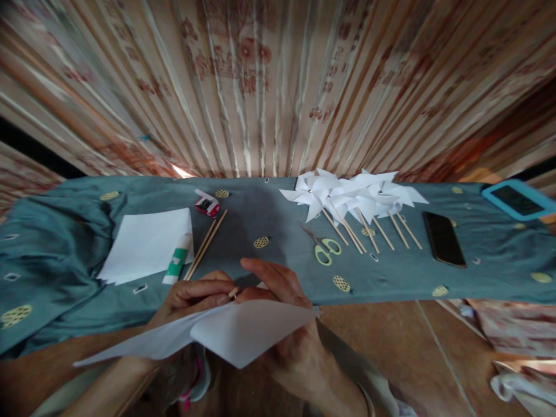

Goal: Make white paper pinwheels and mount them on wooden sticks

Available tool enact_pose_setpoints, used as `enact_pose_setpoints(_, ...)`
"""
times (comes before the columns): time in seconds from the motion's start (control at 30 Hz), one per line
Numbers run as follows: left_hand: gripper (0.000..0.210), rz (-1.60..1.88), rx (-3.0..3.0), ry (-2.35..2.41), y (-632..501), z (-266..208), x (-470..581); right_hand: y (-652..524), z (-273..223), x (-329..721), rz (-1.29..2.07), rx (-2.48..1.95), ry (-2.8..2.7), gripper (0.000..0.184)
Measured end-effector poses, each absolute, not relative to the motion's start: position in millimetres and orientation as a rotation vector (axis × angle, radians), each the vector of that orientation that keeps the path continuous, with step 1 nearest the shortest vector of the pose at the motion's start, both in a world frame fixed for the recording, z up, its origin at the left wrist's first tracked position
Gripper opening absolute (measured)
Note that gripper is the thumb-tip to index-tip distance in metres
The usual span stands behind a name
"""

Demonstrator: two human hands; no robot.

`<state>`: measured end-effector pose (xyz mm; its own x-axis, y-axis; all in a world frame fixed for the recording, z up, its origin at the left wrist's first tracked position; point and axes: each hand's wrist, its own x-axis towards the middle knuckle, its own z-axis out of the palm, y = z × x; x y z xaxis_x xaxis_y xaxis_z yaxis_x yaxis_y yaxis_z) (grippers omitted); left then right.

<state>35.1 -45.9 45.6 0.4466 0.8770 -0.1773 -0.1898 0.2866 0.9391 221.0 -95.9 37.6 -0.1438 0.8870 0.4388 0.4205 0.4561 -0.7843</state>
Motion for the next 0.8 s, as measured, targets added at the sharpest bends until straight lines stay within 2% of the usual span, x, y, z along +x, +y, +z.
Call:
enact_pose_setpoints(0.1, 0.017, 0.834, 1.101, 0.819, -44.5, 48.5, 32.9, -96.9, 37.6, 220.3, 0.636, -1.139, -1.725, 0.024)
enact_pose_setpoints(0.33, 0.021, 0.815, 1.18, 0.831, -45.5, 50.9, 30.4, -98.7, 39.2, 219.0, 0.659, -1.142, -1.69, 0.027)
enact_pose_setpoints(0.8, 0.027, 0.775, 1.062, 0.816, -47.2, 47.2, 36.8, -98.0, 38.6, 221.0, 0.659, -1.131, -1.721, 0.025)
